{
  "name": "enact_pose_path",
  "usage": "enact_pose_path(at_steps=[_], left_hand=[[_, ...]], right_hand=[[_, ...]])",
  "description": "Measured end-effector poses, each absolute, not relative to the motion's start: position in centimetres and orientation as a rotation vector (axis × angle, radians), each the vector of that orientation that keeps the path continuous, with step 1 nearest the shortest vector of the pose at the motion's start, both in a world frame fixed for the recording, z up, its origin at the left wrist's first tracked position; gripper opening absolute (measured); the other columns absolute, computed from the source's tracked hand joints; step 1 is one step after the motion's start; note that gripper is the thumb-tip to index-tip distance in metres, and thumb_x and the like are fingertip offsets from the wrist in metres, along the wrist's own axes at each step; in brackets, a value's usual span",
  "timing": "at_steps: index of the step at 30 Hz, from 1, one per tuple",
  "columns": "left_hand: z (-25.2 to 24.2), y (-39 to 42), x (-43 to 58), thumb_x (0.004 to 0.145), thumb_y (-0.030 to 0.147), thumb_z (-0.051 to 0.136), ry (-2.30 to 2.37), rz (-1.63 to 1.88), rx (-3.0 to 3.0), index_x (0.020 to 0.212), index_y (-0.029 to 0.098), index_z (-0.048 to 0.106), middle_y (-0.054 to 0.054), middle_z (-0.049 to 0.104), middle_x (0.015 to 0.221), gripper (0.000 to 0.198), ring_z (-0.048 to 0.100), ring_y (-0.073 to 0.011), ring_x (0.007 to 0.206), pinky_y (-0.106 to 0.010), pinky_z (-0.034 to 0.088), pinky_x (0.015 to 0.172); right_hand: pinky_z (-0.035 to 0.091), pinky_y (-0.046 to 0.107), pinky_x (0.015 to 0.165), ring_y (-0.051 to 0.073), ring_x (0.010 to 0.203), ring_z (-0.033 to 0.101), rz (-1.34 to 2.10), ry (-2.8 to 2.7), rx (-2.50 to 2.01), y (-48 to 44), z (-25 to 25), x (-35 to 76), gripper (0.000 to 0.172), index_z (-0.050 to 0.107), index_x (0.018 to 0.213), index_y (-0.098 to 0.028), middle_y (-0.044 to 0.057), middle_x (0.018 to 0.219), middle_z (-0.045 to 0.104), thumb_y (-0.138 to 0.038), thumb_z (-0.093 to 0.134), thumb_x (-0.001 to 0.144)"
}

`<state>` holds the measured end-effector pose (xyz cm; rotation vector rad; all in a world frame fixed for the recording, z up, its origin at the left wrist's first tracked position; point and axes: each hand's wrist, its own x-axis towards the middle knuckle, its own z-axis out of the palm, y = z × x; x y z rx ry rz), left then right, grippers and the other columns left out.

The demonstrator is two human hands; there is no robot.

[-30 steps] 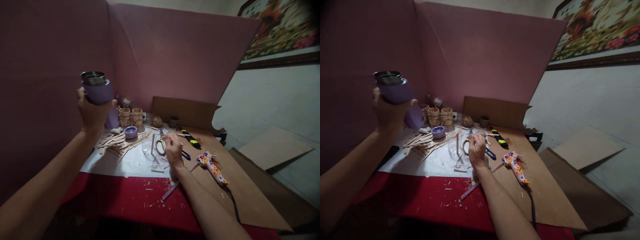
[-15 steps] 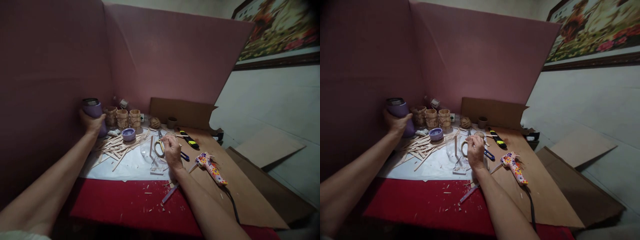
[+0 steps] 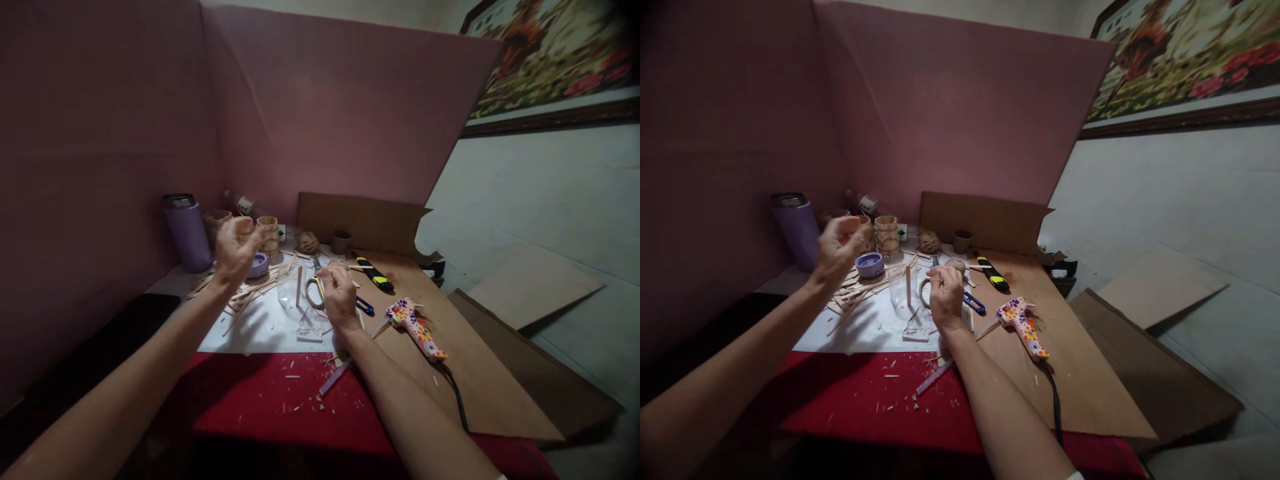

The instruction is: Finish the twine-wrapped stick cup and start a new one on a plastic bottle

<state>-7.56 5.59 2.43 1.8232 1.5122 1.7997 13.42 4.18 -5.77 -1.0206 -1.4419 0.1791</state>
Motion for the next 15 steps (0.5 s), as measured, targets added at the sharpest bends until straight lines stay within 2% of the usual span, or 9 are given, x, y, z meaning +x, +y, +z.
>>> enact_pose_path(at_steps=[1,3,5,7,12,15], left_hand=[[1.7,5.1,-6.5,0.085,0.046,0.066,1.407,1.692,1.781,0.121,0.01,0.056,-0.019,0.059,0.126,0.051,0.057,-0.0322,0.116,-0.049,0.044,0.101],[0.0,4.5,-5.0,0.071,0.054,0.078,1.315,1.5,1.662,0.134,0.013,0.048,-0.02,0.058,0.131,0.081,0.056,-0.0351,0.122,-0.051,0.044,0.102],[-1.5,4.1,-3.9,0.054,0.053,0.089,1.329,1.397,1.546,0.144,0.012,0.039,-0.023,0.054,0.136,0.111,0.053,-0.0394,0.128,-0.053,0.041,0.106],[-2.5,4.1,-3.3,0.045,0.049,0.093,1.33,1.341,1.534,0.149,0.012,0.033,-0.024,0.051,0.14,0.125,0.049,-0.0407,0.133,-0.052,0.037,0.11],[-3.4,4.6,-2.3,0.04,0.036,0.096,1.357,1.315,1.496,0.149,0.009,0.028,-0.027,0.04,0.15,0.131,0.035,-0.0401,0.144,-0.048,0.027,0.118],[-3.7,4.8,-2.0,0.039,0.031,0.097,1.347,1.324,1.449,0.14,0.008,0.037,-0.028,0.046,0.145,0.12,0.042,-0.0395,0.139,-0.048,0.031,0.116]], right_hand=[[0.045,0.036,0.083,0.022,0.087,0.061,0.184,-1.441,-1.021,4.2,-5.8,13.4,0.032,0.067,0.075,-0.021,0.006,0.084,0.069,-0.035,0.048,0.097],[0.045,0.037,0.083,0.023,0.088,0.061,0.188,-1.44,-1.025,4.2,-5.7,13.5,0.032,0.067,0.075,-0.021,0.007,0.084,0.069,-0.036,0.048,0.097],[0.045,0.038,0.084,0.023,0.089,0.06,0.182,-1.439,-1.034,4.3,-5.7,13.5,0.034,0.067,0.076,-0.02,0.008,0.085,0.069,-0.037,0.047,0.097],[0.045,0.038,0.085,0.024,0.089,0.06,0.174,-1.445,-1.042,4.3,-5.7,13.5,0.035,0.068,0.076,-0.02,0.009,0.087,0.069,-0.039,0.046,0.097],[0.045,0.038,0.086,0.023,0.09,0.06,0.183,-1.461,-1.044,4.4,-5.8,13.5,0.036,0.067,0.076,-0.021,0.008,0.087,0.069,-0.04,0.045,0.098],[0.045,0.039,0.086,0.023,0.089,0.06,0.193,-1.457,-1.042,4.5,-5.8,13.4,0.037,0.066,0.075,-0.022,0.007,0.085,0.068,-0.041,0.045,0.098]])
